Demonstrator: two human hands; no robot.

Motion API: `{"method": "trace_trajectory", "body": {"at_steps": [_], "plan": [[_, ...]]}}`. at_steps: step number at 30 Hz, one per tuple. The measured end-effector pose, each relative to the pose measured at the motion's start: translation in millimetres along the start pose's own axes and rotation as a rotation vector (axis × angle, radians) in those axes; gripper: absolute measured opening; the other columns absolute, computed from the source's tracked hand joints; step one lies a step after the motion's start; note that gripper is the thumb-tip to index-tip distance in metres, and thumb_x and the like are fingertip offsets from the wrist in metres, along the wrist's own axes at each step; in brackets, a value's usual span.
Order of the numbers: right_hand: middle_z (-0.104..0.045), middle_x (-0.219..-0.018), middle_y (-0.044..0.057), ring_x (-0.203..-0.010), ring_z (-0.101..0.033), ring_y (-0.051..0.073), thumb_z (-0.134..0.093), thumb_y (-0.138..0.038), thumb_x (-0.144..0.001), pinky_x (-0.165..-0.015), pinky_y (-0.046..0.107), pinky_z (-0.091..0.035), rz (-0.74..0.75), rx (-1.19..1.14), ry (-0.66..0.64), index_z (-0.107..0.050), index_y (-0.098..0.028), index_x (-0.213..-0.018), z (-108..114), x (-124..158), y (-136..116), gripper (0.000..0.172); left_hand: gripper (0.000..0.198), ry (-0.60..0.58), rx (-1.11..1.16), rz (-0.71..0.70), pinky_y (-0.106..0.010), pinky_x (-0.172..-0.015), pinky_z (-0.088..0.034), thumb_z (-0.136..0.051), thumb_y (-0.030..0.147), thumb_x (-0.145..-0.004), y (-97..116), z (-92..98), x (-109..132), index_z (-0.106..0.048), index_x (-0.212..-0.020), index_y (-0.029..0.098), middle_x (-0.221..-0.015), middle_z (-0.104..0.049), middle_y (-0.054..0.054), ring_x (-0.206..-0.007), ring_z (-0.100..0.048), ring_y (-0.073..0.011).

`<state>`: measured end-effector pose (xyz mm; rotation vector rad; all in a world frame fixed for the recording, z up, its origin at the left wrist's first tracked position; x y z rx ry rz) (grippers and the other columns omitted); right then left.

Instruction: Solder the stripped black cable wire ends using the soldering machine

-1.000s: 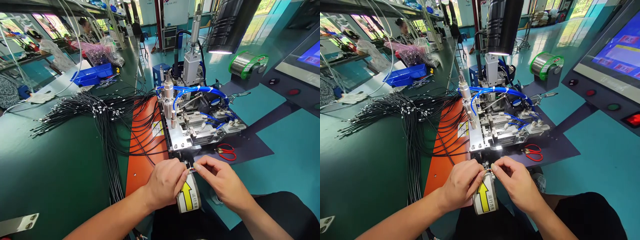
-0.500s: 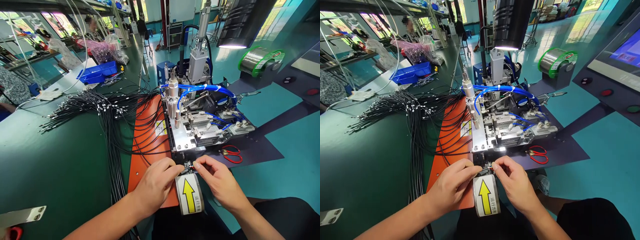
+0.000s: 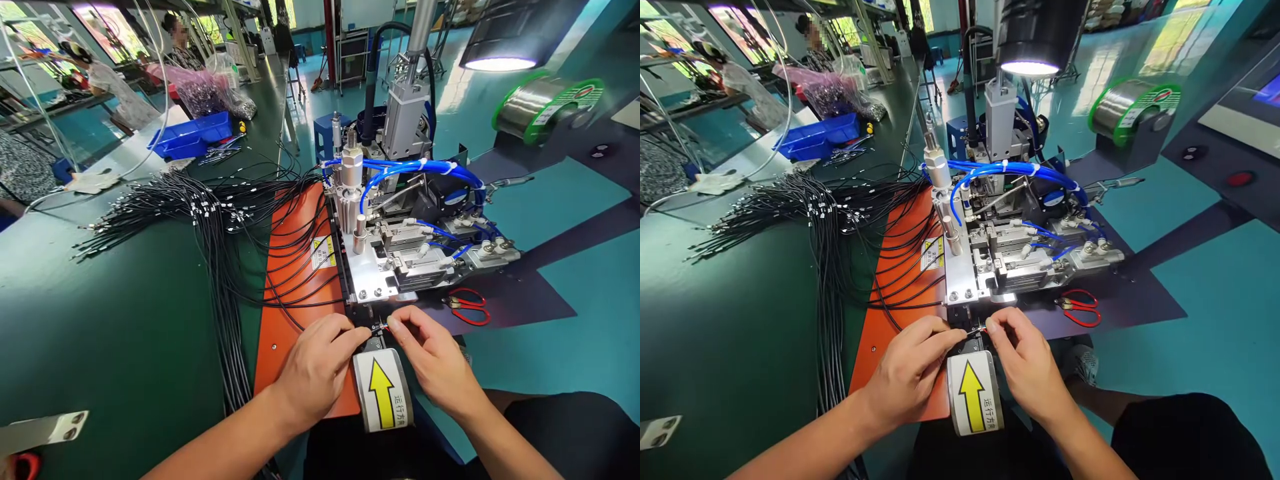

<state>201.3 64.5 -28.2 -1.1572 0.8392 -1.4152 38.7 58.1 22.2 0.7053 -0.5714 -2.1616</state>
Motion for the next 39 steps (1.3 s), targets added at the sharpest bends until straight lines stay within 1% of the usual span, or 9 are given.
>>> {"method": "trace_trajectory", "body": {"at_steps": [8,14,25,39], "plan": [[-0.056,-0.082,-0.001,-0.077,-0.051,0.016,-0.048,-0.048,-0.098,-0.071,0.027,-0.042,0.019,-0.001,0.015,-0.057,-0.024,-0.088,-0.3,-0.3,-1.6,0.027,0.03,0.008,-0.016,0.0,-0.031,-0.076,-0.047,-0.044,0.008,-0.096,-0.5,0.2,0.4,-0.062,-0.117,0.018,-0.096,-0.059,-0.007,-0.087,-0.054,-0.0175],[-0.056,-0.082,-0.002,-0.076,-0.051,0.016,-0.049,-0.048,-0.098,-0.069,0.027,-0.042,0.006,0.005,0.009,-0.057,-0.024,-0.087,-1.0,-0.1,0.9,0.028,0.03,0.01,-0.025,0.002,-0.03,-0.075,-0.048,-0.043,0.008,-0.096,0.1,0.7,-0.1,-0.062,-0.117,0.018,-0.096,-0.059,-0.007,-0.087,-0.055,-0.0175],[-0.055,-0.08,-0.002,-0.075,-0.05,0.016,-0.049,-0.048,-0.098,-0.069,0.027,-0.042,-0.006,0.021,0.017,-0.057,-0.023,-0.086,-0.5,-1.1,-1.9,0.029,0.029,0.019,-0.058,0.001,-0.03,-0.074,-0.048,-0.043,0.009,-0.096,-0.2,-0.6,-0.3,-0.063,-0.116,0.017,-0.094,-0.059,-0.007,-0.085,-0.055,-0.0178],[-0.058,-0.084,0.0,-0.078,-0.053,0.017,-0.049,-0.049,-0.098,-0.068,0.027,-0.043,-0.022,-0.016,0.048,-0.059,-0.024,-0.089,-2.1,1.2,5.4,0.029,0.029,0.022,-0.127,0.003,-0.031,-0.073,-0.048,-0.042,0.01,-0.096,0.5,-0.7,-0.8,-0.063,-0.115,0.018,-0.093,-0.059,-0.007,-0.084,-0.054,-0.0179]]}}
Point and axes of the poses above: each hand's wrist, its own x-axis away from the middle knuckle, its own z-axis out of the back of the hand, y = z × x, the point moved 8 cm from there along -x, towards the middle knuckle
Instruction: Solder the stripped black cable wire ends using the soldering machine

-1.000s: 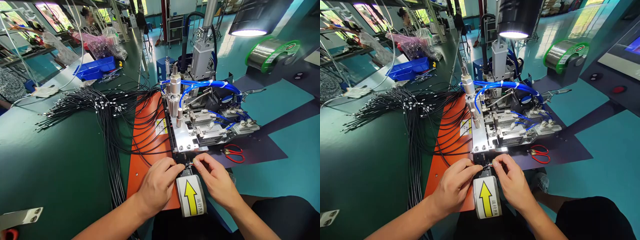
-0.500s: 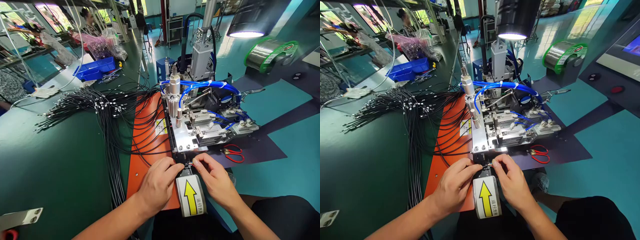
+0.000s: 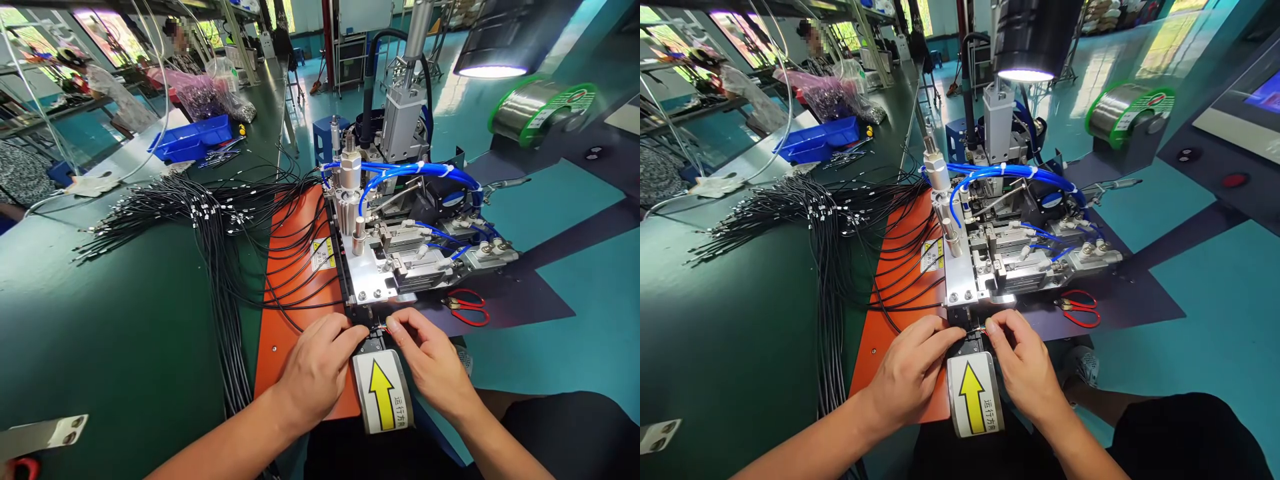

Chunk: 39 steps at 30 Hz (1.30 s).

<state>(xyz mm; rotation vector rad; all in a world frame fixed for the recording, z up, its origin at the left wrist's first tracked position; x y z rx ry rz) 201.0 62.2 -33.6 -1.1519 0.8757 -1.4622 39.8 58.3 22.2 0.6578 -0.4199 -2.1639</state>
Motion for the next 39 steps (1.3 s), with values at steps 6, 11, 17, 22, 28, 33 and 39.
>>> {"method": "trace_trajectory", "body": {"at_steps": [6,11,17,22,28,33,39], "plan": [[-0.061,-0.084,0.001,-0.077,-0.056,0.018,-0.048,-0.05,-0.097,-0.061,0.026,-0.042,-0.004,0.054,0.046,-0.06,-0.024,-0.089,1.0,2.4,-1.5,0.03,0.029,-0.004,0.0,0.0,-0.031,-0.073,-0.048,-0.042,0.009,-0.096,0.3,-0.2,-0.6,-0.063,-0.114,0.017,-0.092,-0.058,-0.007,-0.083,-0.054,-0.0182],[-0.063,-0.084,0.001,-0.076,-0.057,0.018,-0.047,-0.049,-0.098,-0.061,0.026,-0.042,0.007,0.104,0.066,-0.06,-0.024,-0.089,2.7,2.9,-5.0,0.029,0.029,-0.009,-0.002,0.004,-0.031,-0.073,-0.048,-0.043,0.009,-0.096,-0.1,-0.7,-0.7,-0.063,-0.114,0.017,-0.092,-0.058,-0.007,-0.083,-0.054,-0.0184],[-0.063,-0.085,0.001,-0.078,-0.058,0.019,-0.047,-0.048,-0.098,-0.063,0.026,-0.044,0.022,0.098,0.071,-0.061,-0.024,-0.089,2.5,3.8,-4.8,0.029,0.029,-0.008,0.007,-0.005,-0.031,-0.072,-0.048,-0.042,0.009,-0.096,0.2,0.2,-1.1,-0.063,-0.114,0.016,-0.093,-0.058,-0.007,-0.084,-0.054,-0.0184],[-0.062,-0.084,0.002,-0.078,-0.059,0.019,-0.048,-0.048,-0.097,-0.062,0.026,-0.045,0.027,0.08,0.076,-0.061,-0.023,-0.089,2.6,5.8,-3.7,0.029,0.028,-0.006,0.0,-0.005,-0.031,-0.073,-0.049,-0.042,0.01,-0.097,0.1,0.0,-1.2,-0.063,-0.114,0.017,-0.093,-0.059,-0.007,-0.084,-0.054,-0.0186],[-0.061,-0.081,0.001,-0.073,-0.058,0.018,-0.048,-0.05,-0.096,-0.059,0.025,-0.045,-0.007,0.039,0.071,-0.061,-0.023,-0.088,1.2,4.6,-1.3,0.031,0.027,-0.01,-0.053,0.003,-0.034,-0.076,-0.048,-0.043,0.012,-0.097,0.2,-0.4,-1.1,-0.065,-0.113,0.018,-0.092,-0.058,-0.008,-0.087,-0.052,-0.0202],[-0.06,-0.079,0.001,-0.069,-0.055,0.017,-0.049,-0.05,-0.096,-0.056,0.025,-0.044,-0.012,0.029,0.084,-0.061,-0.023,-0.086,-0.5,3.5,-0.4,0.032,0.028,-0.001,-0.079,0.01,-0.034,-0.077,-0.047,-0.042,0.013,-0.098,-0.6,-0.1,-1.4,-0.065,-0.113,0.018,-0.098,-0.057,-0.009,-0.09,-0.051,-0.0206],[-0.055,-0.075,-0.001,-0.059,-0.046,0.013,-0.05,-0.051,-0.096,-0.047,0.022,-0.036,-0.049,0.005,0.089,-0.06,-0.023,-0.087,-2.2,5.8,2.4,0.031,0.026,0.001,-0.122,-0.015,-0.034,-0.073,-0.043,-0.042,0.015,-0.099,4.4,1.1,-0.7,-0.066,-0.11,0.018,-0.094,-0.058,-0.008,-0.085,-0.049,-0.0208]]}}
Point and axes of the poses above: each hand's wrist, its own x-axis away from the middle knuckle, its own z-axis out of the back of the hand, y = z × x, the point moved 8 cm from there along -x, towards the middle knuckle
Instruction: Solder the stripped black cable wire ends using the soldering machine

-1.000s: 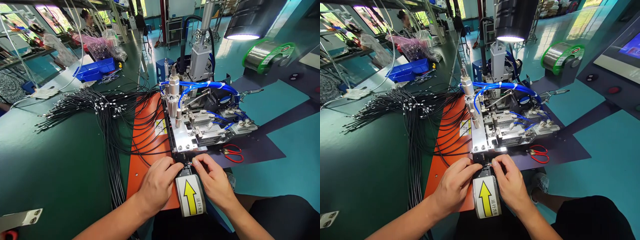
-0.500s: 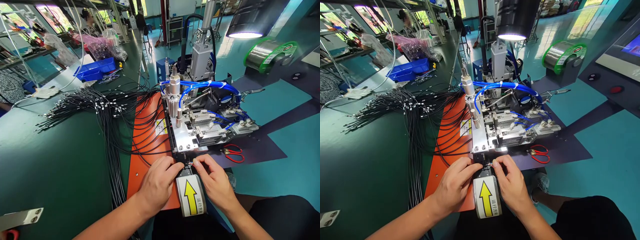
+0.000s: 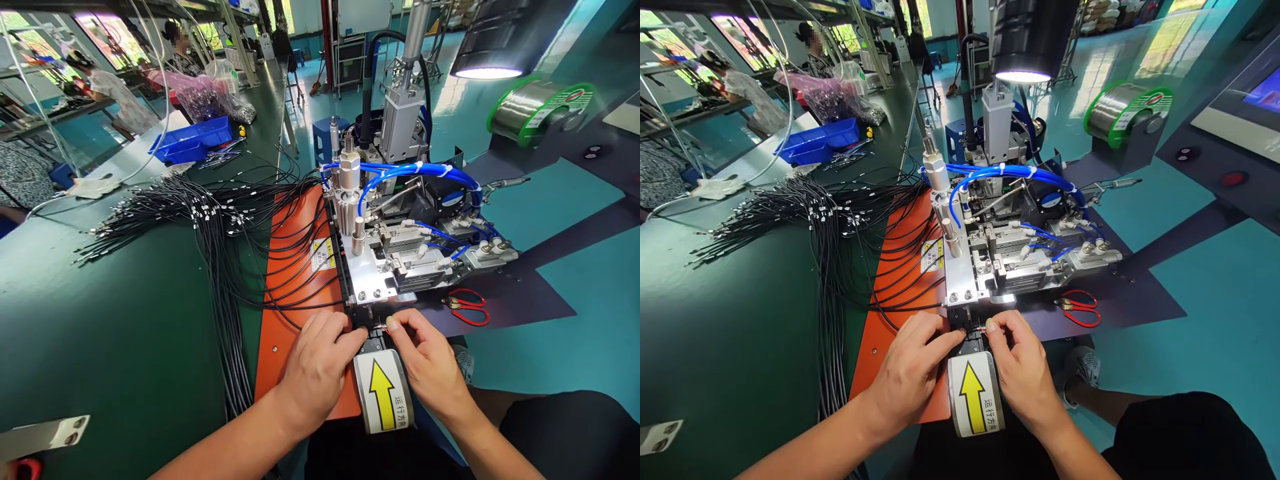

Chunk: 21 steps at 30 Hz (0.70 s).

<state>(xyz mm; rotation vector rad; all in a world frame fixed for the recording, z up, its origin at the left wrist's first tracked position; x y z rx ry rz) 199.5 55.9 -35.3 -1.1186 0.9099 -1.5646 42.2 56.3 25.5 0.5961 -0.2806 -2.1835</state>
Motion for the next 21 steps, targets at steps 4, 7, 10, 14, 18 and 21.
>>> {"method": "trace_trajectory", "body": {"at_steps": [4,7,10,14,18,21], "plan": [[-0.053,-0.072,-0.001,-0.057,-0.043,0.013,-0.05,-0.051,-0.095,-0.045,0.022,-0.034,-0.009,-0.033,-0.006,-0.059,-0.022,-0.087,-1.3,-0.1,1.7,0.031,0.027,-0.026,-0.016,0.003,-0.035,-0.073,-0.042,-0.041,0.018,-0.099,1.4,-0.8,-0.8,-0.065,-0.111,0.018,-0.094,-0.057,-0.008,-0.085,-0.048,-0.0216],[-0.053,-0.071,-0.001,-0.057,-0.044,0.014,-0.051,-0.052,-0.095,-0.045,0.022,-0.033,-0.026,-0.044,-0.009,-0.059,-0.022,-0.087,-2.4,-1.9,5.6,0.031,0.028,-0.04,-0.017,-0.002,-0.035,-0.074,-0.042,-0.04,0.019,-0.1,1.1,-1.8,-1.2,-0.065,-0.112,0.018,-0.094,-0.057,-0.008,-0.086,-0.048,-0.0217],[-0.056,-0.074,0.0,-0.063,-0.048,0.015,-0.051,-0.054,-0.094,-0.052,0.023,-0.039,-0.038,-0.083,-0.025,-0.06,-0.022,-0.088,-2.0,-2.8,10.6,0.033,0.029,-0.036,-0.013,-0.001,-0.035,-0.073,-0.042,-0.039,0.019,-0.1,-0.3,-1.9,-1.0,-0.066,-0.111,0.018,-0.093,-0.056,-0.008,-0.085,-0.048,-0.0216],[-0.059,-0.076,-0.001,-0.071,-0.052,0.017,-0.052,-0.056,-0.093,-0.064,0.026,-0.044,-0.086,-0.127,-0.061,-0.063,-0.022,-0.088,2.9,1.2,15.9,0.036,0.028,-0.027,0.006,0.004,-0.035,-0.075,-0.042,-0.041,0.017,-0.099,-2.1,-2.1,-0.3,-0.066,-0.111,0.019,-0.094,-0.057,-0.008,-0.087,-0.048,-0.0214],[-0.063,-0.079,0.001,-0.074,-0.054,0.018,-0.058,-0.054,-0.09,-0.067,0.027,-0.045,-0.073,-0.118,-0.122,-0.065,-0.021,-0.086,2.7,7.5,6.9,0.034,0.028,-0.012,0.012,-0.005,-0.035,-0.075,-0.041,-0.042,0.015,-0.098,-2.3,-1.9,1.0,-0.066,-0.112,0.019,-0.094,-0.057,-0.008,-0.087,-0.048,-0.0212],[-0.062,-0.077,0.0,-0.072,-0.054,0.018,-0.058,-0.051,-0.09,-0.064,0.027,-0.044,-0.058,-0.058,-0.105,-0.065,-0.021,-0.081,2.4,9.4,-2.6,0.032,0.029,-0.007,0.014,-0.005,-0.035,-0.075,-0.042,-0.041,0.015,-0.098,-2.9,-1.8,1.8,-0.066,-0.112,0.019,-0.095,-0.057,-0.008,-0.087,-0.048,-0.0211]]}}
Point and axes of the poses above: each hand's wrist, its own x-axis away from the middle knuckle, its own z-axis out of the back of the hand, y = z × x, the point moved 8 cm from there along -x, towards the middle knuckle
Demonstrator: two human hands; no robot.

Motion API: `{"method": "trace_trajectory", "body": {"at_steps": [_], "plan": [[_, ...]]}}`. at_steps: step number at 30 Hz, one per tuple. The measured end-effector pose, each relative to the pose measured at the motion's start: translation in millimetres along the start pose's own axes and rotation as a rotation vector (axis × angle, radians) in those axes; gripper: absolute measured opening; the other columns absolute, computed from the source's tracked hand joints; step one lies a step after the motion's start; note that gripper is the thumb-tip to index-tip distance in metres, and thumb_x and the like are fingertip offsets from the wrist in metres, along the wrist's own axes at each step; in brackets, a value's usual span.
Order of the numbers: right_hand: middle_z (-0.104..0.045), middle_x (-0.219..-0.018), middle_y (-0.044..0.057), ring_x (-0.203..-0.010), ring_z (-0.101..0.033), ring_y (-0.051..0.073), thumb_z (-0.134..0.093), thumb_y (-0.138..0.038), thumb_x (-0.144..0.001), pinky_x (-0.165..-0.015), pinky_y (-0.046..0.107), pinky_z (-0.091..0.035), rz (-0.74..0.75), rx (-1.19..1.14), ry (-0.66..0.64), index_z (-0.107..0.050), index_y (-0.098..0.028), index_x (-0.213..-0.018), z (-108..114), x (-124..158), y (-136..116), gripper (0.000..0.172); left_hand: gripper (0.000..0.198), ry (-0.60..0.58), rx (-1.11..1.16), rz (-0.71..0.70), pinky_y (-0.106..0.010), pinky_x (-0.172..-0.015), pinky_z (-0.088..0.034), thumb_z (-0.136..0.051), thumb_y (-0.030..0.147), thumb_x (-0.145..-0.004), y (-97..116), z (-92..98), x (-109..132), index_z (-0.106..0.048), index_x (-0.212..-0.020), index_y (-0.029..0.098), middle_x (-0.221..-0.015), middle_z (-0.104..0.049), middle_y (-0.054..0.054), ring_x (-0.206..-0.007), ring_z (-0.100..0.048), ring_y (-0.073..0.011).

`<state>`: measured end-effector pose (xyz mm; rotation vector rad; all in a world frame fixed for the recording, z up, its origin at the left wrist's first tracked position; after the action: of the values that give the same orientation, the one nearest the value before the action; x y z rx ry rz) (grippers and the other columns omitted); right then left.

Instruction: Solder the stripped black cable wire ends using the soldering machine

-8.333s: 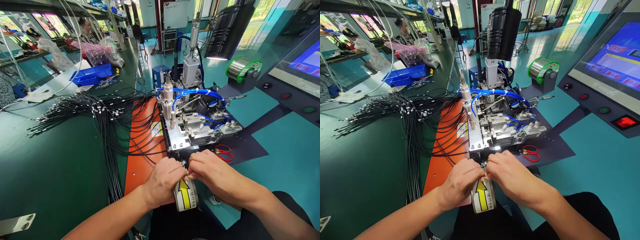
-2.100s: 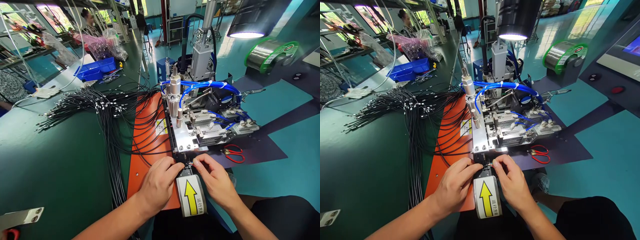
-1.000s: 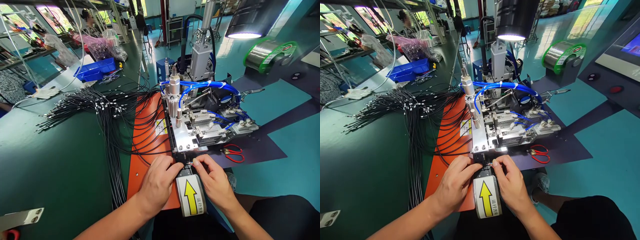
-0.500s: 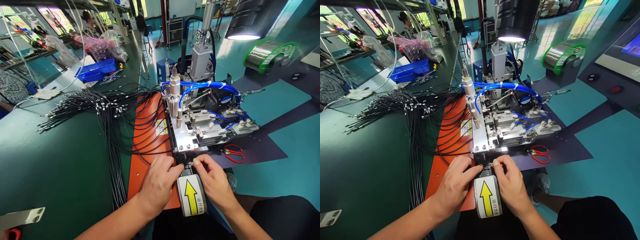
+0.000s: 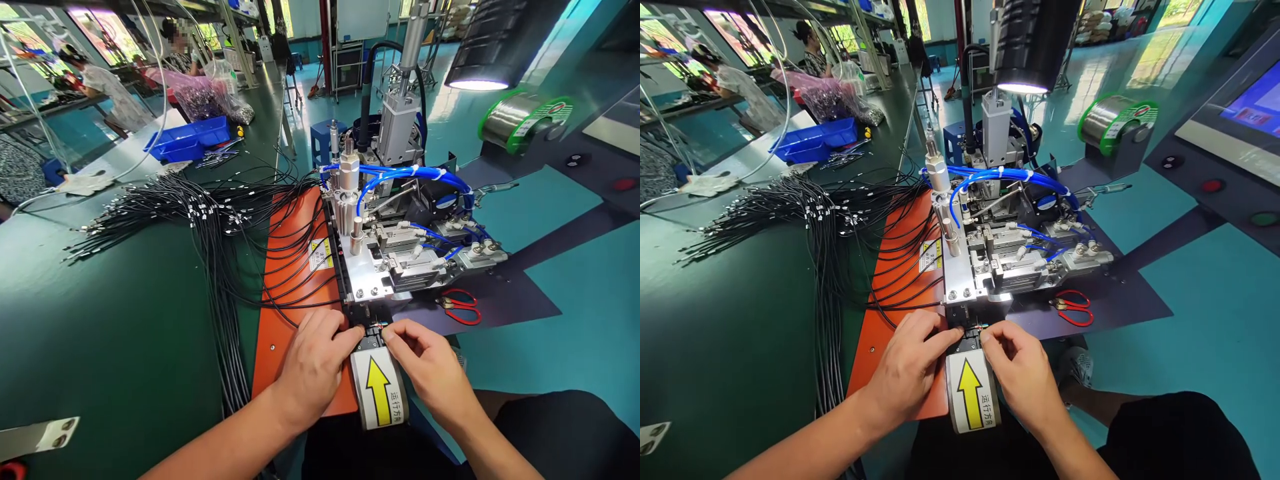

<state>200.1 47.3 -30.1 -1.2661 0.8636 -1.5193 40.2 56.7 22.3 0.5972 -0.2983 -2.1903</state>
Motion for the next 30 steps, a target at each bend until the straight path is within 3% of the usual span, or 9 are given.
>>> {"method": "trace_trajectory", "body": {"at_steps": [5,10,16,19,23,26,30], "plan": [[-0.06,-0.077,-0.001,-0.07,-0.054,0.017,-0.053,-0.046,-0.095,-0.063,0.026,-0.042,0.089,0.182,0.07,-0.062,-0.023,-0.081,3.3,0.5,-14.6,0.028,0.027,-0.002,0.004,0.004,-0.035,-0.076,-0.042,-0.044,0.015,-0.098,-0.7,-0.5,0.8,-0.066,-0.111,0.019,-0.095,-0.057,-0.008,-0.088,-0.048,-0.0209],[-0.057,-0.079,-0.002,-0.073,-0.054,0.016,-0.047,-0.041,-0.099,-0.066,0.027,-0.042,0.196,0.257,0.036,-0.057,-0.023,-0.08,1.6,-2.5,-22.6,0.028,0.026,-0.002,0.003,0.007,-0.035,-0.077,-0.042,-0.045,0.015,-0.097,-1.0,-0.8,-0.2,-0.066,-0.111,0.019,-0.095,-0.057,-0.008,-0.089,-0.048,-0.0212],[-0.057,-0.077,-0.002,-0.073,-0.055,0.016,-0.045,-0.041,-0.1,-0.067,0.028,-0.043,0.163,0.298,-0.001,-0.057,-0.023,-0.08,4.9,-5.7,-19.8,0.029,0.026,0.001,-0.001,0.009,-0.035,-0.075,-0.041,-0.045,0.015,-0.097,-0.7,-0.4,-0.7,-0.066,-0.111,0.02,-0.094,-0.056,-0.007,-0.087,-0.048,-0.0208],[-0.059,-0.081,-0.001,-0.074,-0.056,0.018,-0.047,-0.041,-0.099,-0.069,0.03,-0.044,0.205,0.349,0.049,-0.06,-0.024,-0.089,12.4,-5.6,-20.6,0.024,0.025,-0.009,-0.004,0.018,-0.034,-0.075,-0.041,-0.045,0.015,-0.097,-1.3,-1.6,-0.4,-0.066,-0.11,0.02,-0.094,-0.056,-0.007,-0.088,-0.048,-0.0206],[-0.061,-0.104,0.003,-0.097,-0.059,0.02,-0.046,-0.032,-0.101,-0.086,0.032,-0.046,0.424,0.376,0.035,-0.06,-0.026,-0.116,10.7,-3.4,-33.2,0.021,0.024,-0.015,-0.01,0.019,-0.034,-0.075,-0.04,-0.045,0.015,-0.098,-1.1,-2.1,0.9,-0.065,-0.111,0.021,-0.095,-0.056,-0.007,-0.088,-0.048,-0.0204],[-0.06,-0.105,0.004,-0.099,-0.059,0.019,-0.045,-0.026,-0.101,-0.087,0.032,-0.046,0.502,0.385,-0.037,-0.06,-0.026,-0.119,3.9,-2.7,-36.8,0.023,0.024,-0.02,-0.016,0.021,-0.035,-0.076,-0.04,-0.046,0.016,-0.098,-1.4,-2.3,1.6,-0.065,-0.111,0.02,-0.095,-0.056,-0.007,-0.088,-0.048,-0.0206],[-0.06,-0.101,0.004,-0.096,-0.058,0.019,-0.048,-0.025,-0.101,-0.085,0.031,-0.046,0.522,0.392,-0.012,-0.062,-0.025,-0.115,5.6,-1.9,-38.5,0.02,0.024,-0.018,-0.009,0.018,-0.034,-0.075,-0.04,-0.046,0.015,-0.097,-1.9,-2.6,1.0,-0.065,-0.11,0.02,-0.095,-0.056,-0.007,-0.088,-0.048,-0.0205]]}}
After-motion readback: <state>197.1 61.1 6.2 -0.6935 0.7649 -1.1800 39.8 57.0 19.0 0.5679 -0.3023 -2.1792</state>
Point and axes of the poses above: each hand's wrist, its own x-axis away from the middle knuckle, its own z-axis out of the back of the hand, y = z × x, the point moved 8 cm from there along -x, towards the middle knuckle
